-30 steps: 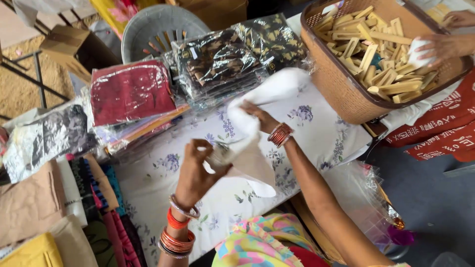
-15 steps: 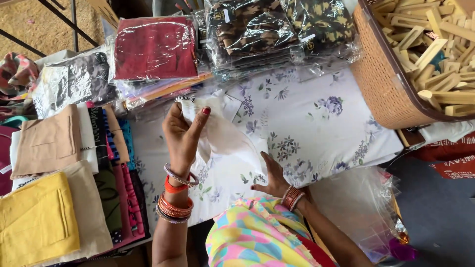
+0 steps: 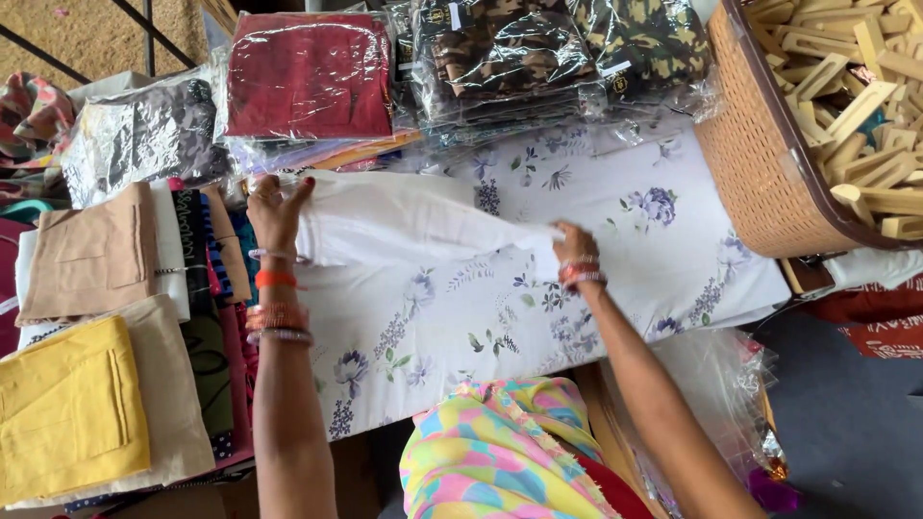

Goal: Folding various garments including trousers and shirts on a work table.

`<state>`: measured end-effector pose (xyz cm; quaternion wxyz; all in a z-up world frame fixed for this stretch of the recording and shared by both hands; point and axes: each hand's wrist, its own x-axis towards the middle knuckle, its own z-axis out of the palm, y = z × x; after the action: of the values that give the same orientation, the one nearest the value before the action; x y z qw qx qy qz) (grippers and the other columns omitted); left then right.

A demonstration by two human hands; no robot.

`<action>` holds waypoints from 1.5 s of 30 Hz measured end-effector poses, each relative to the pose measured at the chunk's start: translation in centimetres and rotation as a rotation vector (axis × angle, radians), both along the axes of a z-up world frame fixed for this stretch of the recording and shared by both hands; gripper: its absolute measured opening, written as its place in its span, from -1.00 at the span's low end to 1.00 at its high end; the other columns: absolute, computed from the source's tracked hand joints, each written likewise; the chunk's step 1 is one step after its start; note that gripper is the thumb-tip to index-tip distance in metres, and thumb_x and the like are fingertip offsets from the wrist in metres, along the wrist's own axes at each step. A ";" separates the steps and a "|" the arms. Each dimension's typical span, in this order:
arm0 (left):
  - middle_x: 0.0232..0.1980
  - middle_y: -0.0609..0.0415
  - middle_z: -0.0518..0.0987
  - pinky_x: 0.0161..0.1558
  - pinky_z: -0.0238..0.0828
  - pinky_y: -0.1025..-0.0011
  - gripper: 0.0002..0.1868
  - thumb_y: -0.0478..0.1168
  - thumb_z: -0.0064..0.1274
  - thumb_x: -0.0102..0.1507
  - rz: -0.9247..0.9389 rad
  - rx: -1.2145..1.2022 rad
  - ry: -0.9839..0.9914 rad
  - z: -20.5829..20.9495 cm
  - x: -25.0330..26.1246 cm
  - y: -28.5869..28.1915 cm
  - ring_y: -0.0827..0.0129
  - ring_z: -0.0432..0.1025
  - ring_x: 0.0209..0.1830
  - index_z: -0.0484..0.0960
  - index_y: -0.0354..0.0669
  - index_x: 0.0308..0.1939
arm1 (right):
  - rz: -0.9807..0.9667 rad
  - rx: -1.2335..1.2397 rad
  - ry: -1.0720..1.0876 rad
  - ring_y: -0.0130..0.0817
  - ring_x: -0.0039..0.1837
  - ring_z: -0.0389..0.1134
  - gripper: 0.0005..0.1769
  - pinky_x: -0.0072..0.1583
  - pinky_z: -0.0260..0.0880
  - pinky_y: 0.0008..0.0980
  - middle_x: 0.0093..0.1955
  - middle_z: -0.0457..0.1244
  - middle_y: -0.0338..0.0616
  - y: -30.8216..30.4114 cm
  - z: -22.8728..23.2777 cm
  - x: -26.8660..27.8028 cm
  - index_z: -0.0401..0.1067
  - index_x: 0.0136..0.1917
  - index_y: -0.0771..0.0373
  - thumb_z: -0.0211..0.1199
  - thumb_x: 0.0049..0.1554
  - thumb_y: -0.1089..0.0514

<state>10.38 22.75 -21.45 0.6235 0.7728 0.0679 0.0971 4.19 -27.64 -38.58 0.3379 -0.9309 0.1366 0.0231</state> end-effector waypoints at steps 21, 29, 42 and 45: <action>-0.17 0.09 0.64 -0.11 0.52 0.43 -0.84 -0.41 0.22 0.20 0.377 -0.600 0.348 -23.0 -29.4 -4.3 0.46 0.52 -0.22 0.61 -0.22 -0.16 | 0.225 -0.357 -0.343 0.05 0.53 0.21 -0.34 0.46 0.16 0.01 0.43 0.30 -0.13 -10.4 -1.1 -10.1 0.54 0.23 0.04 0.10 -0.01 0.59; -0.23 -0.15 0.61 -0.17 0.28 0.20 -0.75 -0.34 0.29 0.13 0.574 -0.022 0.625 -29.9 -30.2 -3.4 0.24 0.37 -0.37 0.68 -0.48 -0.18 | 0.147 -0.305 -0.256 0.12 0.56 0.16 -0.27 0.44 0.16 0.01 0.47 0.28 -0.20 -11.5 -3.5 -13.0 0.51 0.32 -0.04 0.06 0.06 0.60; 0.32 -0.23 0.42 0.33 0.35 0.18 -0.28 -0.63 -0.15 0.05 0.160 0.503 0.086 -16.3 -6.2 -15.0 -0.09 0.36 0.32 0.34 -0.24 0.32 | 0.151 -0.290 -0.230 0.17 0.71 -0.16 -0.18 0.63 -0.18 0.16 0.66 0.00 -0.12 -9.2 -4.0 -14.0 0.20 0.50 0.01 0.09 0.03 0.52; 0.36 -0.27 0.40 0.27 0.41 0.12 -0.30 -0.44 0.13 0.23 -0.045 0.500 -0.011 -18.9 0.1 -16.5 -0.18 0.40 0.31 0.22 -0.23 0.42 | 0.138 -0.321 -0.278 0.22 0.68 -0.16 -0.17 0.59 -0.17 0.16 0.68 -0.11 0.12 -8.8 -3.7 -13.9 0.18 0.52 0.02 0.11 0.03 0.50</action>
<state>10.43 6.26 -40.38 0.4152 0.9039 0.0211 0.1010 -9.72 -36.39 -42.25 0.1987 -0.9741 0.0265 -0.1044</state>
